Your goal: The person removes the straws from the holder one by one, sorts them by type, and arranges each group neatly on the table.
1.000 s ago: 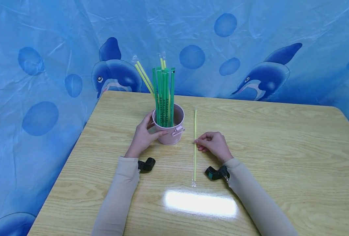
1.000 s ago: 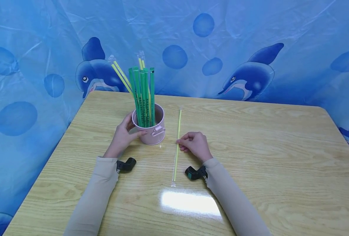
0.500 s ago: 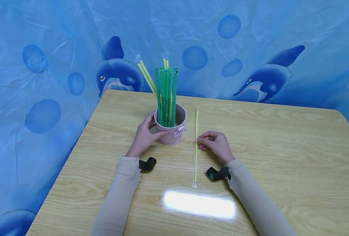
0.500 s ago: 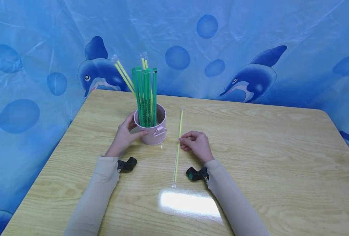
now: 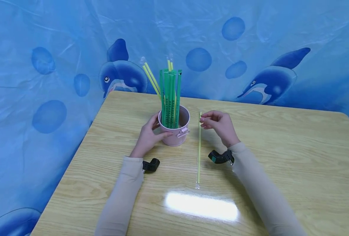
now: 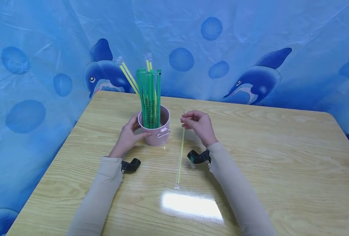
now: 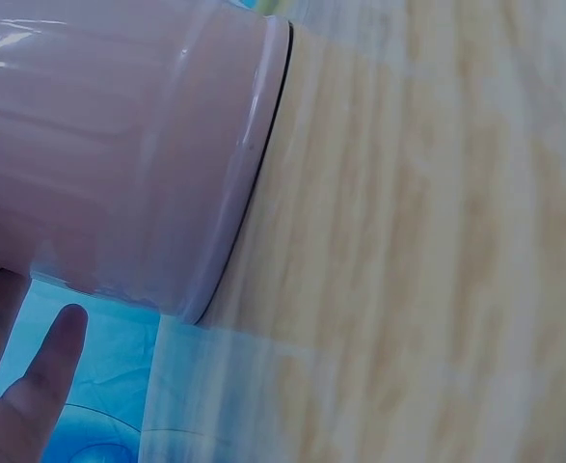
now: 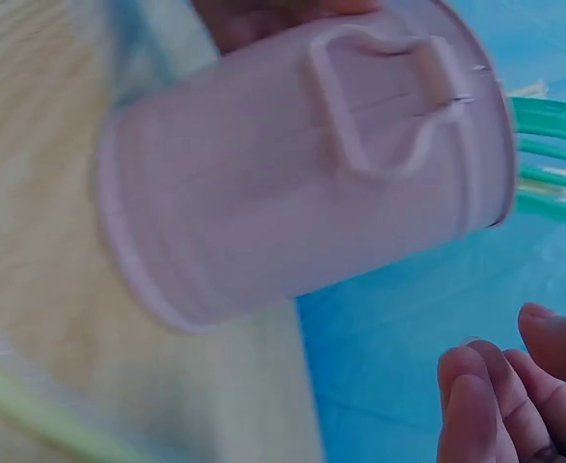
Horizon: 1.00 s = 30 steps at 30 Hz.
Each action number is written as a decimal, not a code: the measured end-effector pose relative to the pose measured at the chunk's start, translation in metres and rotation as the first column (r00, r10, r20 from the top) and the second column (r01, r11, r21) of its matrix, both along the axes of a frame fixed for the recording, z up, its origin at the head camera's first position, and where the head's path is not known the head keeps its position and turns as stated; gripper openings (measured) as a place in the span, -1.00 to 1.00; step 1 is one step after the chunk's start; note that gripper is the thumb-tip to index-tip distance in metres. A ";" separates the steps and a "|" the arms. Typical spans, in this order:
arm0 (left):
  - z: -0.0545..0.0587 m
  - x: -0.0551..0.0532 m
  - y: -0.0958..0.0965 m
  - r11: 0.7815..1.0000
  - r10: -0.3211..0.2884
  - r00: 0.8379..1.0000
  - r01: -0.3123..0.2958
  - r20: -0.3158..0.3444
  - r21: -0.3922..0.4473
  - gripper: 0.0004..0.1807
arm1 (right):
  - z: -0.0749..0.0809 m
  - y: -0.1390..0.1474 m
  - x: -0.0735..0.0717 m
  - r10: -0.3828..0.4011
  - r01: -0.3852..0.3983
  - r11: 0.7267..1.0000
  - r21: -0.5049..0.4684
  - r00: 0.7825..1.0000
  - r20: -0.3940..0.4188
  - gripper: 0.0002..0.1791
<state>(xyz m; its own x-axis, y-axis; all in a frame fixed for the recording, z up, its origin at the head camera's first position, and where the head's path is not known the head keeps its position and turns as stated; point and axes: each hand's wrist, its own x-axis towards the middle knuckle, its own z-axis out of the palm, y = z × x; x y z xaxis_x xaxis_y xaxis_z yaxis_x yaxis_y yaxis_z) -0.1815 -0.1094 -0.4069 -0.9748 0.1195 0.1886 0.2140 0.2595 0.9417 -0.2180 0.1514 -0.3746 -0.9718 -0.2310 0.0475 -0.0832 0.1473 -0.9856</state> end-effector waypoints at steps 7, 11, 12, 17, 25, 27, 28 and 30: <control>-0.004 -0.003 0.000 1.000 -0.002 1.000 0.001 0.025 0.010 -0.06 | 0.036 -0.021 -0.024 -0.008 0.003 0.998 -0.055 0.995 -0.099 -0.74; -0.004 -0.001 0.001 1.000 -0.008 1.000 0.008 0.010 0.024 -0.07 | 0.057 -0.037 -0.037 -0.008 -0.004 0.996 -0.094 0.993 -0.121 -0.81; -0.004 -0.001 0.001 1.000 -0.010 1.000 0.010 0.006 0.026 -0.07 | 0.062 -0.041 -0.041 -0.009 -0.004 0.995 -0.104 0.992 -0.126 -0.82; -0.004 0.000 -0.001 1.000 -0.011 1.000 0.011 -0.003 0.025 -0.11 | 0.084 -0.059 -0.056 -0.016 -0.003 0.991 -0.133 0.990 -0.138 -0.82; -0.006 -0.002 -0.001 1.000 -0.012 1.000 0.013 -0.019 0.018 -0.11 | 0.108 -0.085 -0.075 -0.037 0.019 0.995 -0.097 0.981 -0.192 -0.80; -0.006 -0.003 -0.001 1.000 -0.009 1.000 0.009 -0.017 0.011 -0.10 | 0.112 -0.090 -0.079 -0.054 0.036 0.995 -0.089 0.976 -0.211 -0.79; -0.006 -0.003 -0.001 1.000 -0.008 1.000 0.008 -0.013 0.010 -0.10 | 0.114 -0.092 -0.080 -0.063 0.046 0.995 -0.083 0.973 -0.222 -0.79; -0.006 -0.003 0.000 1.000 -0.004 1.000 0.004 -0.008 0.005 -0.09 | 0.117 -0.096 -0.084 -0.077 0.063 0.996 -0.064 0.968 -0.237 -0.80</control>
<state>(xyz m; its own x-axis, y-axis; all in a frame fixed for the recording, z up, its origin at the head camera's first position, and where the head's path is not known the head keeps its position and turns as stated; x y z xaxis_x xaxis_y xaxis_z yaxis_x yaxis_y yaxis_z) -0.1840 -0.1095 -0.4124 -0.9727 0.1222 0.1972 0.2228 0.2543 0.9411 -0.3024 0.0557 -0.2581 -0.9442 -0.1535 0.2914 -0.3090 0.1065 -0.9451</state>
